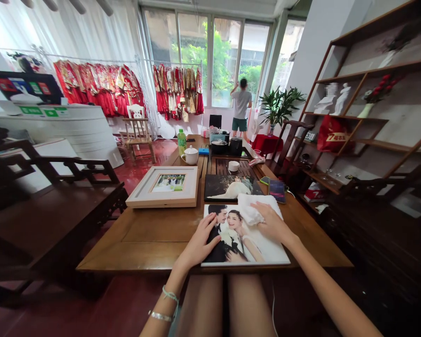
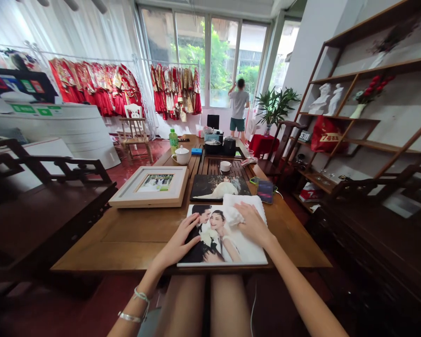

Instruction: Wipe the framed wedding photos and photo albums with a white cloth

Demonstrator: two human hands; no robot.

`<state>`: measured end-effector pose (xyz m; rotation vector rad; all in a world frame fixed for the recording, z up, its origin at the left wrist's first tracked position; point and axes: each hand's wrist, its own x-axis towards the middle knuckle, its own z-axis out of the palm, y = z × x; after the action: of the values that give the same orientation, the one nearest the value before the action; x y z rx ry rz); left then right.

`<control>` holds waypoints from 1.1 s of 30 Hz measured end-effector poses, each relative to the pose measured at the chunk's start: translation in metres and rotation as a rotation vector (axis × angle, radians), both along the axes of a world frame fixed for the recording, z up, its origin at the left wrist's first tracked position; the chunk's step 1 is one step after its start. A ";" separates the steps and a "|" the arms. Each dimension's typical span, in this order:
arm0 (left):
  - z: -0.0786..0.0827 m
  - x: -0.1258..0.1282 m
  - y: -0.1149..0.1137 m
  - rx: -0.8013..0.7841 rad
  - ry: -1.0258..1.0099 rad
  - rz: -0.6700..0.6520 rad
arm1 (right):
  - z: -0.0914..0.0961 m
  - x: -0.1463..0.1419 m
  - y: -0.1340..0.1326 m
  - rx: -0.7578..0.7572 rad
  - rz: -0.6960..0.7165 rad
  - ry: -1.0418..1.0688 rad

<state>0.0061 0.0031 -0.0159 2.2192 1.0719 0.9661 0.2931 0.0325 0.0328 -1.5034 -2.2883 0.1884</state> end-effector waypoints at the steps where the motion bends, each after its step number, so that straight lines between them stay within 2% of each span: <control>1: 0.000 0.000 0.000 0.001 -0.004 0.003 | 0.002 -0.009 0.000 0.003 0.006 -0.017; 3: 0.001 0.000 -0.001 0.000 -0.013 0.010 | 0.006 -0.029 -0.010 0.017 0.056 -0.060; 7: 0.002 0.001 -0.002 0.005 -0.035 0.011 | 0.019 -0.062 -0.052 0.030 0.254 -0.093; 11: 0.000 0.000 0.000 -0.007 -0.045 -0.003 | 0.028 -0.060 -0.082 -0.017 0.339 -0.038; 14: -0.004 0.000 0.002 -0.014 -0.055 0.002 | 0.025 -0.046 -0.073 -0.043 0.312 0.026; 17: -0.006 0.001 0.003 -0.010 -0.077 0.007 | 0.018 -0.039 -0.043 0.002 0.217 0.040; 20: -0.008 0.001 0.003 0.002 -0.097 0.006 | 0.014 -0.047 -0.018 -0.016 0.134 0.010; 23: -0.007 0.001 0.003 0.005 -0.105 0.017 | 0.016 -0.064 -0.015 -0.078 0.135 -0.023; 27: -0.006 0.001 0.002 -0.006 -0.090 0.017 | 0.022 -0.074 -0.049 -0.133 0.243 -0.049; 31: -0.004 0.001 0.002 -0.014 -0.082 0.010 | 0.027 -0.063 -0.101 -0.191 0.361 -0.062; 33: -0.003 0.002 0.002 -0.015 -0.086 0.008 | 0.028 -0.054 -0.118 -0.200 0.402 -0.037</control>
<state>0.0077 0.0048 -0.0193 2.1422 1.0467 1.0440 0.2392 -0.0856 0.0604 -1.1199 -2.6462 0.5182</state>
